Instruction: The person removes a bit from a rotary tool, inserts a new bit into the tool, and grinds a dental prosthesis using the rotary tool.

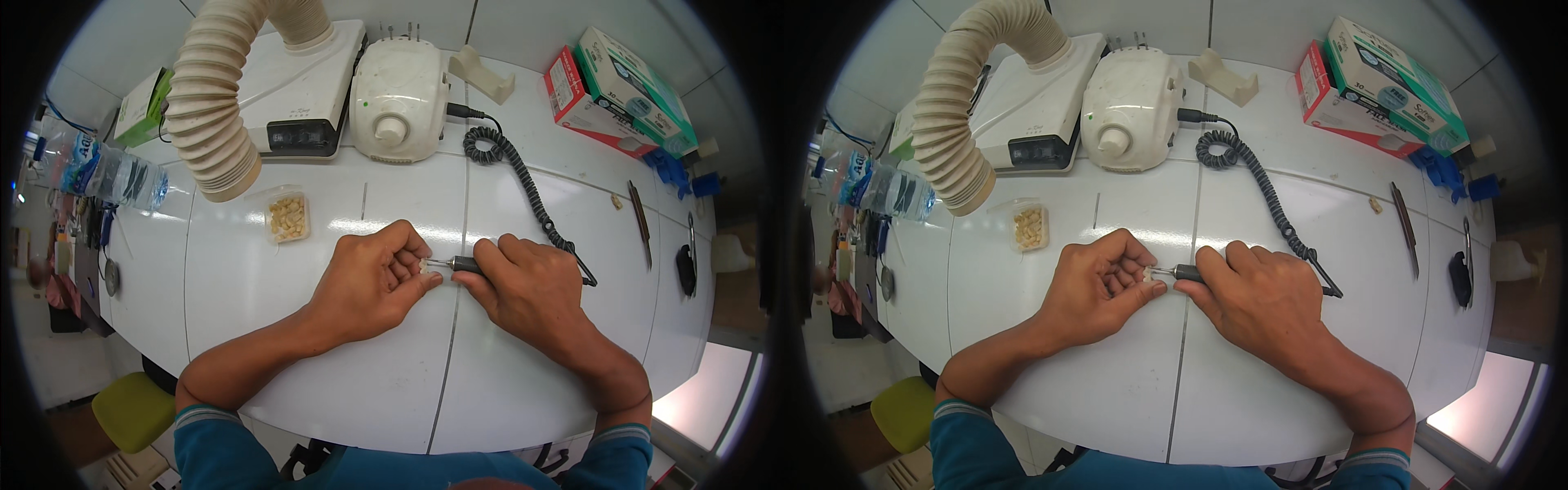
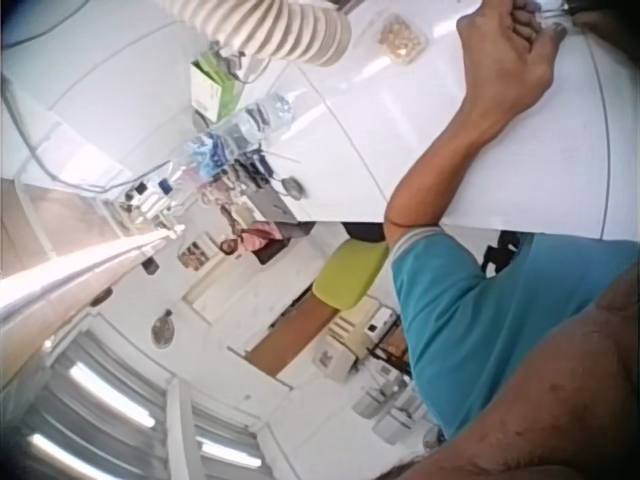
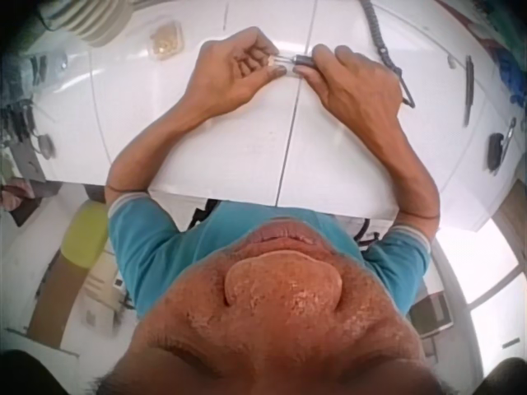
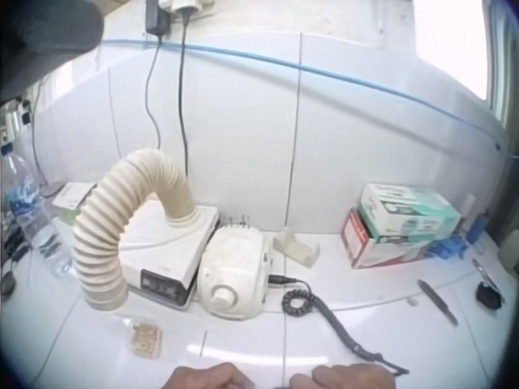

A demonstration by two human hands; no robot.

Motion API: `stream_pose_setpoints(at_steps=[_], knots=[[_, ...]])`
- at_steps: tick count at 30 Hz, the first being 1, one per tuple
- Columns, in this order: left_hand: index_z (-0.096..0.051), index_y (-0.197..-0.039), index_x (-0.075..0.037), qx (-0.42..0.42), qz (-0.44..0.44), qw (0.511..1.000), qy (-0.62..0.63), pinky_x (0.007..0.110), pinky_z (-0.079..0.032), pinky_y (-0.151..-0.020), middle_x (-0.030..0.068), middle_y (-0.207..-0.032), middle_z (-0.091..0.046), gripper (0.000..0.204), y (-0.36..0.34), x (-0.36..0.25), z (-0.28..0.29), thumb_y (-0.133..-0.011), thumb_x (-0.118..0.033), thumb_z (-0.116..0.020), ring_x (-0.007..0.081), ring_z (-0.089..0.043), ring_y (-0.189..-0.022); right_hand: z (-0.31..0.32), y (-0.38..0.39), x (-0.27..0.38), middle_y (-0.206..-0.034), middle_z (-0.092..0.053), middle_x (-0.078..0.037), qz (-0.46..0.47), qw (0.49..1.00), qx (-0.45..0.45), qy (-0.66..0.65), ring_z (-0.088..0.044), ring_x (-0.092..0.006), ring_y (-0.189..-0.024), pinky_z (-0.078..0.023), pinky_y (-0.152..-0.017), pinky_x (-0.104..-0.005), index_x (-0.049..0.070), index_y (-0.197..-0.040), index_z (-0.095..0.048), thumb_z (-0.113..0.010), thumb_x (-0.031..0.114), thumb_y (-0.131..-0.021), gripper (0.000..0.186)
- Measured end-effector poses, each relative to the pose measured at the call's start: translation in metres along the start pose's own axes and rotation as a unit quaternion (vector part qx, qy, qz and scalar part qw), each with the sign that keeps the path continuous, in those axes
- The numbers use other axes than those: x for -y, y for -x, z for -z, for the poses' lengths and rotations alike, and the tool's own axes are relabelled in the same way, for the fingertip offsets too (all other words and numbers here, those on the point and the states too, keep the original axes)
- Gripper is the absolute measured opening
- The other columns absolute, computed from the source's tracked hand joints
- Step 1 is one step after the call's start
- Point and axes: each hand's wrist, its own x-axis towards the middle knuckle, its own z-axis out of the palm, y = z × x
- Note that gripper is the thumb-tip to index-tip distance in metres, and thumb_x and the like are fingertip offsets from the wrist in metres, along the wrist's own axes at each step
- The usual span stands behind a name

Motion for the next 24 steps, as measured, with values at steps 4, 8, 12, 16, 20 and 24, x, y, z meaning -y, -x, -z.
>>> stream_pose_setpoints(at_steps=[4, 8, 12, 16, 20, 24], knots=[[-0.071, -0.108, 0.002, -0.001, 0.006, 1.0, -0.003, 0.022, -0.051, -0.064, 0.0033, -0.085, -0.071, 0.027, 0.0, -0.0008, -0.0002, -0.097, -0.012, -0.09, 0.0042, -0.062, -0.074, 0.0006, -0.0001, 0.0002, -0.071, -0.058, -0.002, -0.001, 1.0, -0.002, 0.0, -0.065, -0.0185, -0.059, -0.048, -0.05, -0.0357, 0.013, -0.09, -0.068, -0.087, 0.047, -0.096, 0.04], [-0.071, -0.108, 0.002, 0.003, 0.005, 1.0, -0.008, 0.022, -0.051, -0.064, 0.003, -0.085, -0.071, 0.027, -0.0003, -0.0011, 0.0017, -0.097, -0.012, -0.09, 0.0043, -0.062, -0.074, 0.0008, -0.0008, 0.001, -0.072, -0.059, -0.002, -0.006, 1.0, 0.004, -0.002, -0.066, -0.0187, -0.059, -0.049, -0.05, -0.0355, 0.012, -0.09, -0.068, -0.086, 0.047, -0.096, 0.04], [-0.071, -0.108, 0.002, 0.001, 0.007, 1.0, -0.005, 0.022, -0.052, -0.064, 0.003, -0.085, -0.071, 0.026, -0.0001, -0.0009, 0.0012, -0.097, -0.012, -0.09, 0.0044, -0.062, -0.074, 0.0008, -0.0011, 0.001, -0.072, -0.059, -0.001, -0.006, 1.0, 0.01, 0.002, -0.067, -0.0184, -0.059, -0.049, -0.05, -0.0352, 0.013, -0.09, -0.068, -0.086, 0.048, -0.096, 0.04], [-0.071, -0.108, 0.003, 0.001, 0.008, 1.0, -0.003, 0.022, -0.052, -0.065, 0.0033, -0.085, -0.071, 0.026, -0.0009, -0.002, 0.0014, -0.097, -0.012, -0.09, 0.0045, -0.063, -0.074, 0.0002, -0.0007, 0.0002, -0.072, -0.059, -0.001, -0.001, 1.0, 0.004, 0.002, -0.066, -0.0181, -0.059, -0.049, -0.05, -0.0352, 0.013, -0.089, -0.068, -0.087, 0.048, -0.096, 0.04], [-0.072, -0.108, 0.003, 0.003, 0.008, 1.0, -0.001, 0.022, -0.052, -0.065, 0.0037, -0.086, -0.071, 0.027, -0.0007, -0.0006, 0.001, -0.097, -0.012, -0.09, 0.0046, -0.063, -0.074, 0.0007, -0.0012, 0.0001, -0.072, -0.059, -0.001, 0.003, 1.0, 0.003, 0.003, -0.065, -0.0178, -0.058, -0.048, -0.05, -0.0352, 0.013, -0.089, -0.067, -0.087, 0.047, -0.095, 0.04], [-0.072, -0.108, 0.003, 0.0, 0.007, 1.0, -0.001, 0.022, -0.052, -0.064, 0.0042, -0.086, -0.071, 0.026, 0.0002, -0.0007, 0.0008, -0.097, -0.012, -0.09, 0.0048, -0.063, -0.074, 0.0009, -0.0015, 0.0001, -0.072, -0.058, -0.001, 0.006, 1.0, -0.003, -0.001, -0.065, -0.0176, -0.058, -0.048, -0.05, -0.0348, 0.012, -0.089, -0.067, -0.088, 0.046, -0.095, 0.04]])
